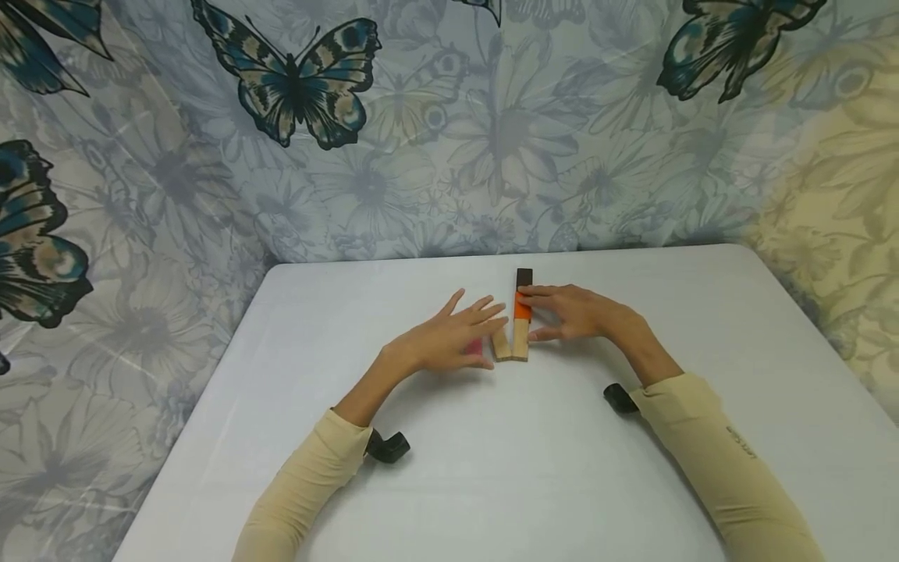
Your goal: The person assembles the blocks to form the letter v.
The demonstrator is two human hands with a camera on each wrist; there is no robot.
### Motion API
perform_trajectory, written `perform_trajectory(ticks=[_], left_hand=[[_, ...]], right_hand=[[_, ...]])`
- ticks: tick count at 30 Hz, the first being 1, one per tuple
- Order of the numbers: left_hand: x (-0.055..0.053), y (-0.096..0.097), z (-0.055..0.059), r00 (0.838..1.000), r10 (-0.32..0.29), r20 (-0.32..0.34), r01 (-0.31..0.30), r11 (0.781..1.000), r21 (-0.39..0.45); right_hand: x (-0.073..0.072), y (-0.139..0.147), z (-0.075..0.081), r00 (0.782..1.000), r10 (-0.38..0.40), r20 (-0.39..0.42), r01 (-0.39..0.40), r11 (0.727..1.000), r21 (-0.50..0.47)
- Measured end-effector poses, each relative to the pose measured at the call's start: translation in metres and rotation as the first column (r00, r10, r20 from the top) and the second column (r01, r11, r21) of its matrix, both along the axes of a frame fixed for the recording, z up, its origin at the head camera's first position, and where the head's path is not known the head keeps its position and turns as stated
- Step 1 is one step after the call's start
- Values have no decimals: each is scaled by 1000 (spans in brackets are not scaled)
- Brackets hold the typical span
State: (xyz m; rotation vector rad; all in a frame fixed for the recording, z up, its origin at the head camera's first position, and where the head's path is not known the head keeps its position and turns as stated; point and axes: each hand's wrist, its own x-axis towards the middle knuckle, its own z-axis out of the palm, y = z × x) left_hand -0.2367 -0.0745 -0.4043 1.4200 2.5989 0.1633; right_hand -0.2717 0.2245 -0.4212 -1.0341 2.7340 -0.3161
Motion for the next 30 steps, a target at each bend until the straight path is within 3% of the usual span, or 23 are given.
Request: perform_trajectory(ticks=[3, 6, 11, 16, 20, 25, 30], left_hand=[[-4, -7, 4, 997, 62, -48, -62, 998, 11], [-9, -13, 2, 994, 91, -56, -92, 995, -22], [-17, -16, -7, 994, 100, -39, -102, 994, -47], [-21, -11, -17, 996, 85, -7, -85, 996, 35], [-21, -7, -20, 998, 61, -21, -59, 995, 86], [-22, -4, -17, 998, 52, -24, -49, 994, 97], [-29, -3, -5, 995, 101, -25, -98, 991, 94]], right_hand=[[-2, -2, 1, 1000, -6, 4, 6, 1000, 5], [-3, -2, 4, 999, -27, 20, 27, 1000, 12], [-1, 0, 3, 998, -42, 52, 41, 999, 21], [1, 2, 0, 998, -40, 49, 40, 999, 6], [2, 3, -1, 998, -40, 50, 40, 999, 1], [3, 3, 0, 998, -45, 40, 45, 999, 1], [2, 3, 1, 998, -34, 44, 34, 999, -2]])
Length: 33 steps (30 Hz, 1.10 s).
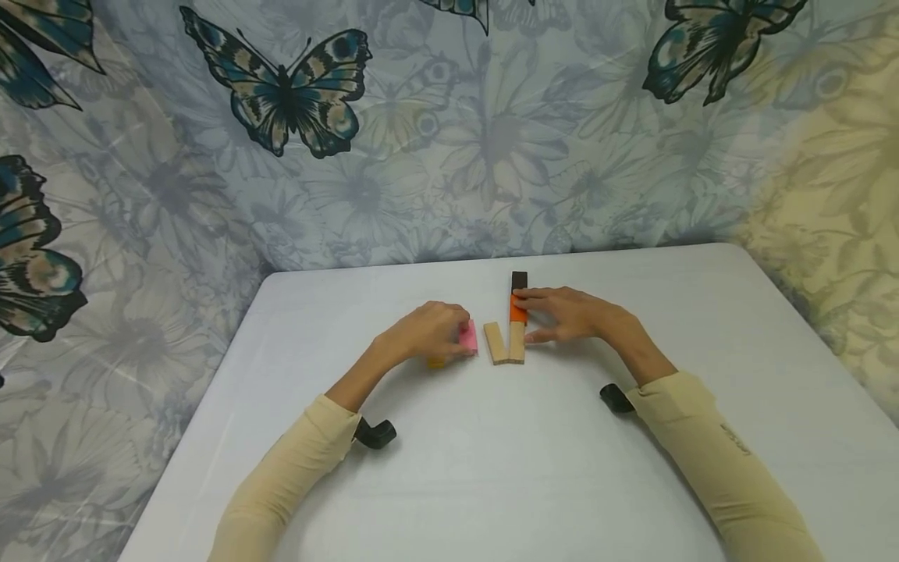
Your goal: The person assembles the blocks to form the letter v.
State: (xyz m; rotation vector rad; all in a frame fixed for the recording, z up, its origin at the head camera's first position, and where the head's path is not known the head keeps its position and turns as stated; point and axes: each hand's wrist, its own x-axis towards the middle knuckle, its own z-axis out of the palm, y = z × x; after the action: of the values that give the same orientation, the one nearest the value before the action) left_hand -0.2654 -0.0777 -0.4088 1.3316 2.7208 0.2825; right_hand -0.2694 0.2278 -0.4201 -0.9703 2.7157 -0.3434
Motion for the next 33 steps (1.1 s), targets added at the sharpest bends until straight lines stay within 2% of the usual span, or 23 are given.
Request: perform_trajectory(ticks=[5, 10, 13, 19, 23, 28, 33], left_hand=[[-12, 3, 13, 998, 58, -12, -58, 997, 46], [-25, 13, 23, 998, 63, -25, -62, 997, 55], [-32, 19, 24, 998, 68, -15, -67, 996, 59], [-44, 27, 16, 993, 105, 45, -107, 993, 48], [-51, 31, 7, 990, 126, 57, -128, 991, 44], [-57, 36, 0, 990, 120, 70, -122, 992, 28], [-58, 38, -5, 990, 112, 91, -113, 994, 5]], right_hand=[[0, -1, -2, 1000, 8, -5, -8, 1000, 9], [-1, -1, -1, 1000, 7, 5, -7, 1000, 10], [-1, 0, 0, 1000, 3, 6, -3, 1000, 7], [-1, 0, 0, 1000, 0, 7, 0, 1000, 5], [-1, 0, -1, 1000, 2, 7, -2, 1000, 7], [0, 1, -1, 1000, -2, 17, 2, 1000, 3], [1, 0, 0, 1000, -4, 19, 4, 1000, 5]])
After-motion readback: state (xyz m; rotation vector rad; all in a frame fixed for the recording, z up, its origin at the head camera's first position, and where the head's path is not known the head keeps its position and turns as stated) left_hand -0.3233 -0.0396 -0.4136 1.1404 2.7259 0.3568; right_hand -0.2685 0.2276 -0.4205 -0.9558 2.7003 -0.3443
